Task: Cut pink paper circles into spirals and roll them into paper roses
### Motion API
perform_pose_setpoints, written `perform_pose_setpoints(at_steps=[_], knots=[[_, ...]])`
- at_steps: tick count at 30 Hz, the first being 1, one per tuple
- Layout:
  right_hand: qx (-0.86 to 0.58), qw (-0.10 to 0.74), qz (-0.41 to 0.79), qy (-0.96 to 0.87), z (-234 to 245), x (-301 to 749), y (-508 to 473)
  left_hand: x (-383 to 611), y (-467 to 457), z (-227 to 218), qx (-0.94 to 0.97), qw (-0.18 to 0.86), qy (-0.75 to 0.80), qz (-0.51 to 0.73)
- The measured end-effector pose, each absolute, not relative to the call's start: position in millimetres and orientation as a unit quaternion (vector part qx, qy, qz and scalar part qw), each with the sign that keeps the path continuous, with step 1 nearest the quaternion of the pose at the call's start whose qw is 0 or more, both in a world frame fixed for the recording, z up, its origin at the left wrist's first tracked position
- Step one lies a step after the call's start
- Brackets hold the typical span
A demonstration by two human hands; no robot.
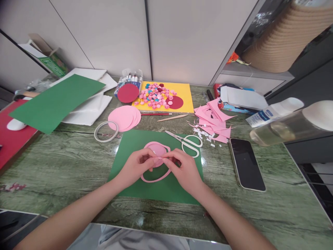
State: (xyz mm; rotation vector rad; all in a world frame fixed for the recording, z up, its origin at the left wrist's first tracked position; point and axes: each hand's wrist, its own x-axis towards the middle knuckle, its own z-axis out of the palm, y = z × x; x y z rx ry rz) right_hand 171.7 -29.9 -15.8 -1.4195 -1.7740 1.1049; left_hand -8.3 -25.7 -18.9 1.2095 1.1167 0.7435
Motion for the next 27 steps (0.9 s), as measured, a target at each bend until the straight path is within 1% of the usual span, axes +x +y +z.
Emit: perform_pose_setpoints(at_steps=[10,17,27], knots=[[-0.538,0.299,0.434,-0.657,-14.0,172.2,-29.3,-8.3,-26.4,-17.1,0.529,0.611,0.491,0.324],[-0.528,0.313,0.448,-0.65,-12.4,176.0,-30.3,-9.0,-24.5,-15.3,0.522,0.614,0.489,0.335],[-0.533,0.305,0.428,-0.663,-12.8,172.0,-30.0,-9.0,-25.4,-17.2,0.529,0.612,0.488,0.329]])
